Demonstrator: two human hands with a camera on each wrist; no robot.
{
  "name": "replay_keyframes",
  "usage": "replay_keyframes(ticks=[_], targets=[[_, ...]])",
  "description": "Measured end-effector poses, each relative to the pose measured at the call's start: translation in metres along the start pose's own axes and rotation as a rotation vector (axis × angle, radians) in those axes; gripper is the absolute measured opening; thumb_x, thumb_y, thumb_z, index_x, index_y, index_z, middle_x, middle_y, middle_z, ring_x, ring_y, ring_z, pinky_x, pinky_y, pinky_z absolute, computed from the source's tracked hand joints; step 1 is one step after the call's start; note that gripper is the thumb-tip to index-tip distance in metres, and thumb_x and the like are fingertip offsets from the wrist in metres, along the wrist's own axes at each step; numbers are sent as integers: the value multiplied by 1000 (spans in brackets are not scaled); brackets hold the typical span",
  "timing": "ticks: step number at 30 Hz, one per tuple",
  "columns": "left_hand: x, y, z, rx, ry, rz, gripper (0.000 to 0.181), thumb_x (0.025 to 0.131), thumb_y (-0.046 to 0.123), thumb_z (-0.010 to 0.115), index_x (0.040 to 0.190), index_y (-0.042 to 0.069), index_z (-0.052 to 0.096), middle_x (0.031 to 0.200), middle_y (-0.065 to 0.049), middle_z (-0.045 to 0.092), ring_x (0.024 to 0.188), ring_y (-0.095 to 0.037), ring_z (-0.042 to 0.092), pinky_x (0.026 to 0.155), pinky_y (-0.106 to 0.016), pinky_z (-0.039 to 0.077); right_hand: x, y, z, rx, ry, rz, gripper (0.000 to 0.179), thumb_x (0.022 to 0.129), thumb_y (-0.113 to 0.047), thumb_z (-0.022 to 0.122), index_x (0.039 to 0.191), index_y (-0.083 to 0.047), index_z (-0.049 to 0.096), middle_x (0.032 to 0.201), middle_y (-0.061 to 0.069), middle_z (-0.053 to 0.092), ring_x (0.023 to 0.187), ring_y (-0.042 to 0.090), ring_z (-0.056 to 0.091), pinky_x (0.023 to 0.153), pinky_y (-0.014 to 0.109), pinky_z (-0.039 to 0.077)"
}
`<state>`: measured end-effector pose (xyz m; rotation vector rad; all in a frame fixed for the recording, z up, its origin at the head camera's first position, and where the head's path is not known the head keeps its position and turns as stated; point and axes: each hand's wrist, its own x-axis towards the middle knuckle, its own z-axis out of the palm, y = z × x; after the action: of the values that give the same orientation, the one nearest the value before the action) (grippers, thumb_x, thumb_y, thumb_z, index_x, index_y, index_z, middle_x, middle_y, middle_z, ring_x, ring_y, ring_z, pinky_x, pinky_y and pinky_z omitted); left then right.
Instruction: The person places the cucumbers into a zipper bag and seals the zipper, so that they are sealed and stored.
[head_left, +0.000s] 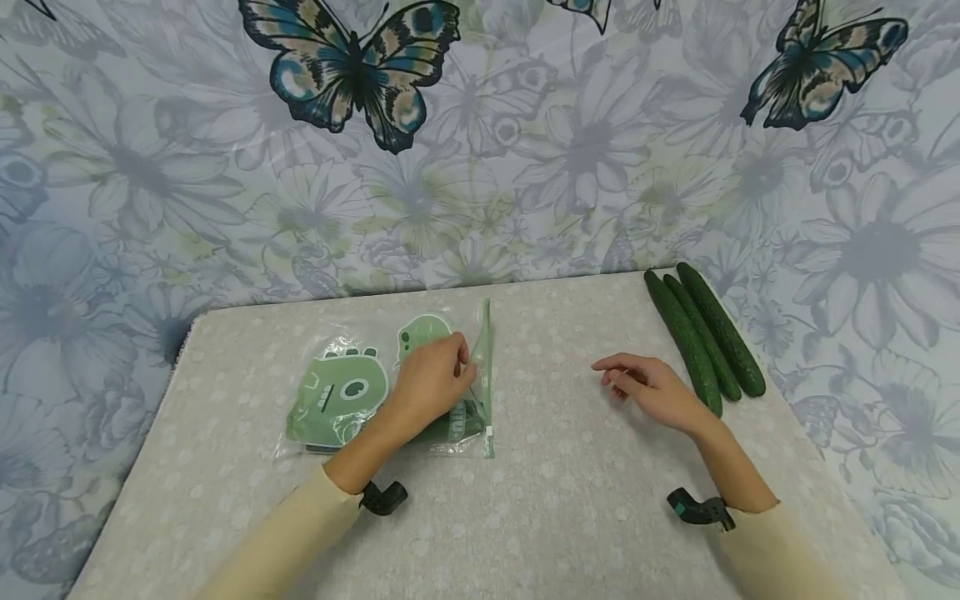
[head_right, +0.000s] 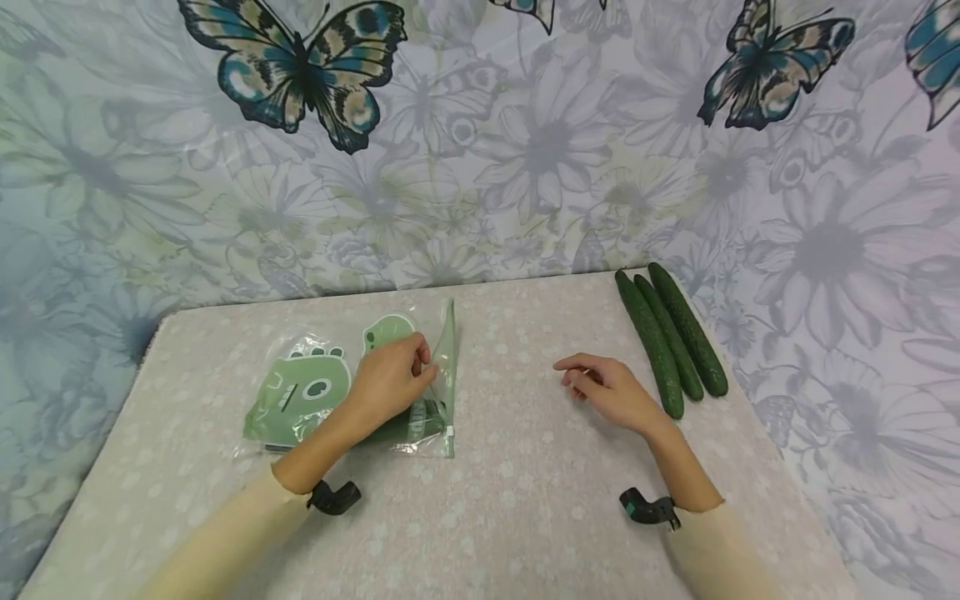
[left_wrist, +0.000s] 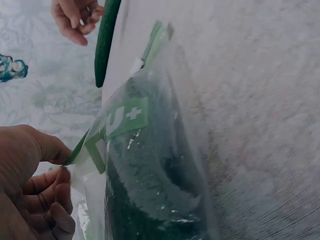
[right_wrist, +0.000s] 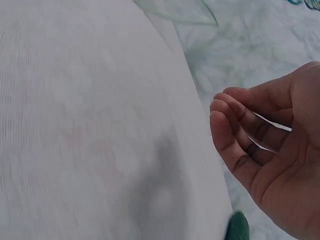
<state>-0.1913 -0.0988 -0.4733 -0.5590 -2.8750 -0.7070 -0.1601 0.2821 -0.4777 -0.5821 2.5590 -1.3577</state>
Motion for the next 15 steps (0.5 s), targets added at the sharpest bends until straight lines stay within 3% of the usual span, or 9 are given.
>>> replay_keyframes(ticks=[4,8,11,15], targets=[[-8,2,-1,22,-2,22,17,98,21,72,85,19,61,66,7,57,57,-13,50,55,-31,39,-26,8,-25,-65,103,46,31,114,-15,54,137,-2,68,112,24,72,90,23,75,79,32,63],[-12,3,-6,-41,-37,-6,15,99,20,69,88,18,60,67,6,58,56,-13,50,56,-30,39,-47,14,-44,-226,226,120,31,112,-21,58,138,-7,70,113,19,76,87,11,73,72,28,60],[-13,3,-9,-123,-54,-16,13,101,20,67,92,18,59,68,6,59,56,-11,51,55,-29,40,-59,19,-53,-385,309,190,32,110,-25,63,135,-6,70,111,17,76,87,15,72,68,28,54],[-15,4,-9,-220,-45,-23,11,104,20,66,95,17,61,74,6,66,59,-7,56,57,-27,45,-72,25,-58,-523,355,278,35,106,-27,68,127,2,68,103,17,73,83,25,69,66,34,51]])
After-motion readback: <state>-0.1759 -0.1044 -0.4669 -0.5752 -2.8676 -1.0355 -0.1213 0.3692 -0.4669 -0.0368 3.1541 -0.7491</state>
